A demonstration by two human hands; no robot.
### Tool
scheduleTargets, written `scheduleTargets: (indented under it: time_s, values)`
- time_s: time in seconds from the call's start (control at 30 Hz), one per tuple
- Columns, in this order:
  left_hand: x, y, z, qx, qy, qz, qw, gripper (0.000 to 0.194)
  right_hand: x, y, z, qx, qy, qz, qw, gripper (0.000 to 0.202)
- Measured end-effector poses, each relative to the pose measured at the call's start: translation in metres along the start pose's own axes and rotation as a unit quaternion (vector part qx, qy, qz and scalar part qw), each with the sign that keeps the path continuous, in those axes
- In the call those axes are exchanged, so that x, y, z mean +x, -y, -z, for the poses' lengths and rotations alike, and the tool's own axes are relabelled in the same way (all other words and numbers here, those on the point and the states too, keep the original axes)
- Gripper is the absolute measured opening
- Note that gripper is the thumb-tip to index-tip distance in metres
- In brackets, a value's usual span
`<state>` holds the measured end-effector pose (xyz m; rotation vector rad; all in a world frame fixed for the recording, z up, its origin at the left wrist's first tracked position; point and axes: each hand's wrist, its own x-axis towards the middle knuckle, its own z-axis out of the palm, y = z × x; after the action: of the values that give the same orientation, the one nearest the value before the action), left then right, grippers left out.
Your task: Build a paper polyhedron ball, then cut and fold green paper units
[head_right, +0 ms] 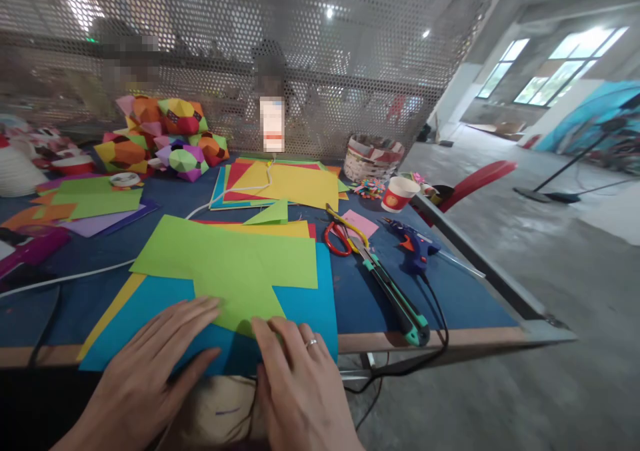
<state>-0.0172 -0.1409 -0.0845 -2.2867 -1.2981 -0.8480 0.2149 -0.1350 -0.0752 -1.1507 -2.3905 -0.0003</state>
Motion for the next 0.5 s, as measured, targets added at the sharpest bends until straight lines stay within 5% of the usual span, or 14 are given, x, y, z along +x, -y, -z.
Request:
scheduleTargets:
  time_s: [0.23,0.5]
  values:
    - [-0.001,0.001,0.002,-0.017,-0.005,-0.003,1.0,0.029,0.004,-0.006,0.007,-0.027,-0.039,0.031,0.998,0.044]
    - [-0.002,0.001,0.001,-0.026,-0.001,-0.006,1.0,0.026,0.005,-0.007,0.018,0.082,-0.076,0.071,0.991,0.031]
